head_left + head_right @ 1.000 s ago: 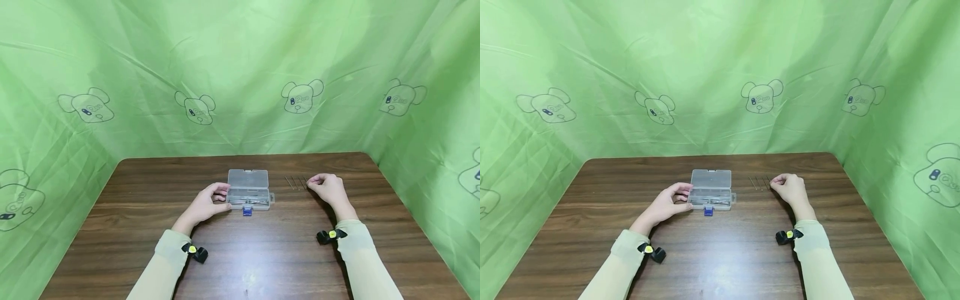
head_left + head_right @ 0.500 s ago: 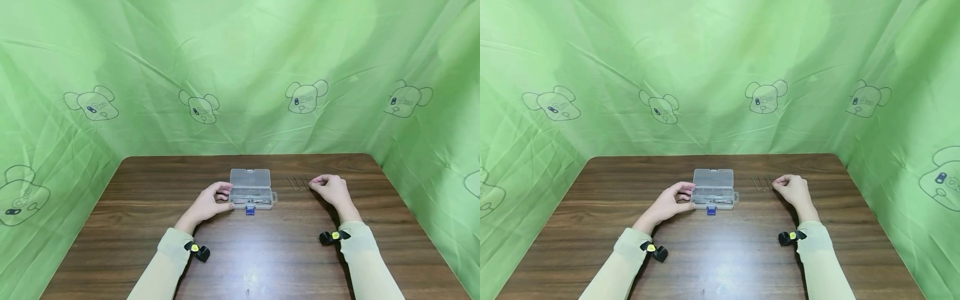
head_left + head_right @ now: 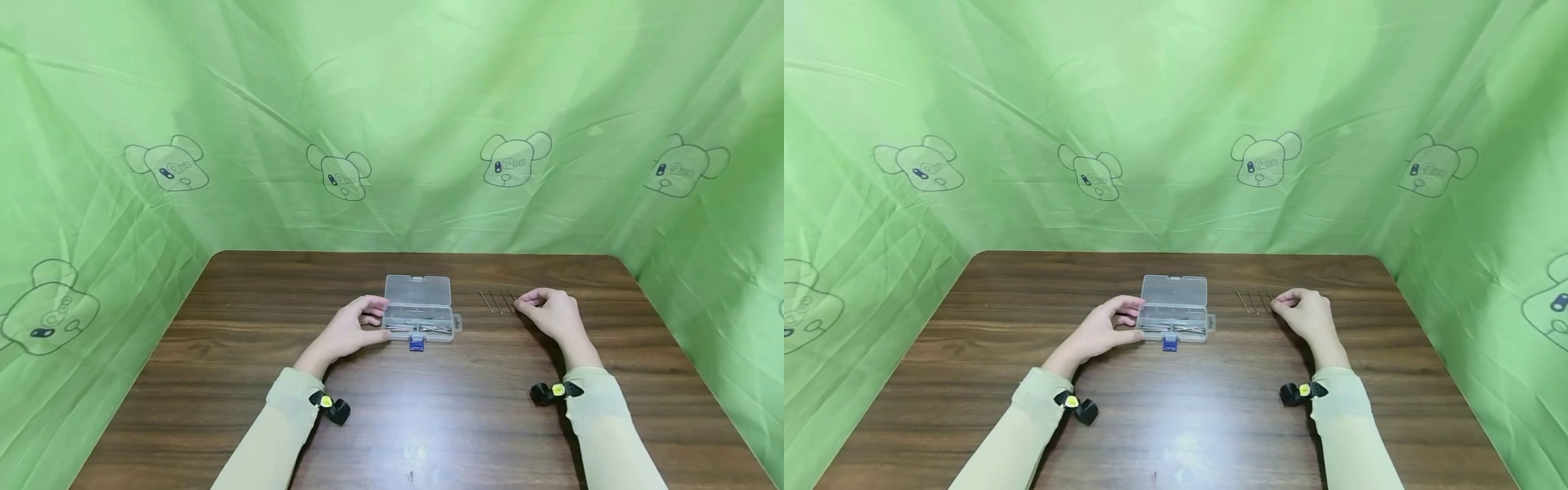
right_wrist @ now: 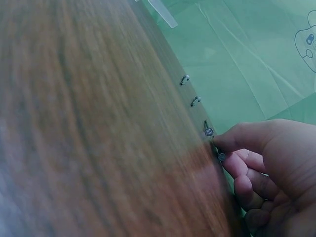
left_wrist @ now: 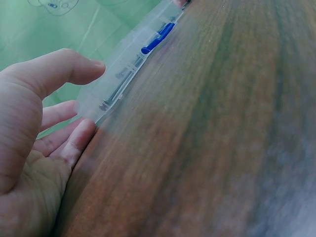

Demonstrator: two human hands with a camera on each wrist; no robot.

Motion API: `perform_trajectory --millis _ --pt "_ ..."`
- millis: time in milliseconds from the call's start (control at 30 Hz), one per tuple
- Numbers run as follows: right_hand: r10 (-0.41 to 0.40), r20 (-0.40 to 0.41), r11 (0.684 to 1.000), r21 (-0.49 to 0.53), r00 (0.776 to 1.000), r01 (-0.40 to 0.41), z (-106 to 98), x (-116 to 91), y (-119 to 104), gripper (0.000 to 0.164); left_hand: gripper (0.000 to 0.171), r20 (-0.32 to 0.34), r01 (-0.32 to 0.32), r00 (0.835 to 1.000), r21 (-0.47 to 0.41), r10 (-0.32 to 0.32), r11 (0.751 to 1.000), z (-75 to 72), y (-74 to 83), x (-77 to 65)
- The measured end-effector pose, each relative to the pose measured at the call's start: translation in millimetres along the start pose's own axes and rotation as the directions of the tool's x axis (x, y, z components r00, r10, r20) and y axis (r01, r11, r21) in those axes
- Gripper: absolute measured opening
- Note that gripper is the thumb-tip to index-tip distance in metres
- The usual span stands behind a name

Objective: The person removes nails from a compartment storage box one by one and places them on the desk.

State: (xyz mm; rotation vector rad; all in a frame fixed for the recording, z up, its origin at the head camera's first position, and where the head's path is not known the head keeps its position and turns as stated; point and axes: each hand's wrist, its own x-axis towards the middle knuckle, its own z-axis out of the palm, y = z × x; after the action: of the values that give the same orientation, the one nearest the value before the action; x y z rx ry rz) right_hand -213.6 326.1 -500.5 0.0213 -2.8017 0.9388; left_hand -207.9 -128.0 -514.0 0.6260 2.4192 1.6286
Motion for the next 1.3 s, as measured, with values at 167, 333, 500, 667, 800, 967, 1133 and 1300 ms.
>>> perform_trajectory --millis 167,333,500,667,800,967,1133,1300 --pt "-0.013 -0.016 1.0 -0.003 1.0 0.013 -3 -4 3 0.02 0.066 0.015 0.014 1.0 -0.001 -0.014 1.0 2.7 0.2 1.9" --pt "-0.036 -0.033 0.999 0.007 0.999 0.036 -7 -4 -2 0.021 0.066 0.012 0.015 1.0 0.003 -0.015 1.0 4.1 0.8 2.5" --pt "-0.081 0.008 0.996 0.05 0.997 0.08 -10 -1 -18 0.024 0.064 0.004 0.006 1.0 0.001 -0.006 1.0 4.6 0.9 1.8" --pt "-0.186 0.096 0.97 0.179 0.978 0.167 -12 5 -50 0.027 0.064 0.001 0.007 1.0 0.002 -0.007 1.0 4.3 -1.4 1.9" --pt "-0.258 0.166 0.937 0.283 0.952 0.204 -11 9 -80 0.027 0.065 -0.005 0.008 1.0 0.002 -0.008 1.0 3.5 -1.8 1.7" --pt "-0.305 0.244 0.922 0.317 0.921 0.222 2 15 -109 0.027 0.065 -0.01 0.018 1.0 0.007 -0.018 1.0 2.0 -1.6 0.7" --pt "-0.345 0.297 0.907 0.35 0.89 0.235 21 20 -128 0.028 0.065 -0.012 0.021 1.0 0.005 -0.021 1.0 1.1 -1.4 0.4" --pt "-0.367 0.292 0.9 0.351 0.883 0.258 38 20 -135 0.024 0.065 -0.017 0.015 1.0 0.0 -0.015 1.0 1.0 -1.8 -0.3"
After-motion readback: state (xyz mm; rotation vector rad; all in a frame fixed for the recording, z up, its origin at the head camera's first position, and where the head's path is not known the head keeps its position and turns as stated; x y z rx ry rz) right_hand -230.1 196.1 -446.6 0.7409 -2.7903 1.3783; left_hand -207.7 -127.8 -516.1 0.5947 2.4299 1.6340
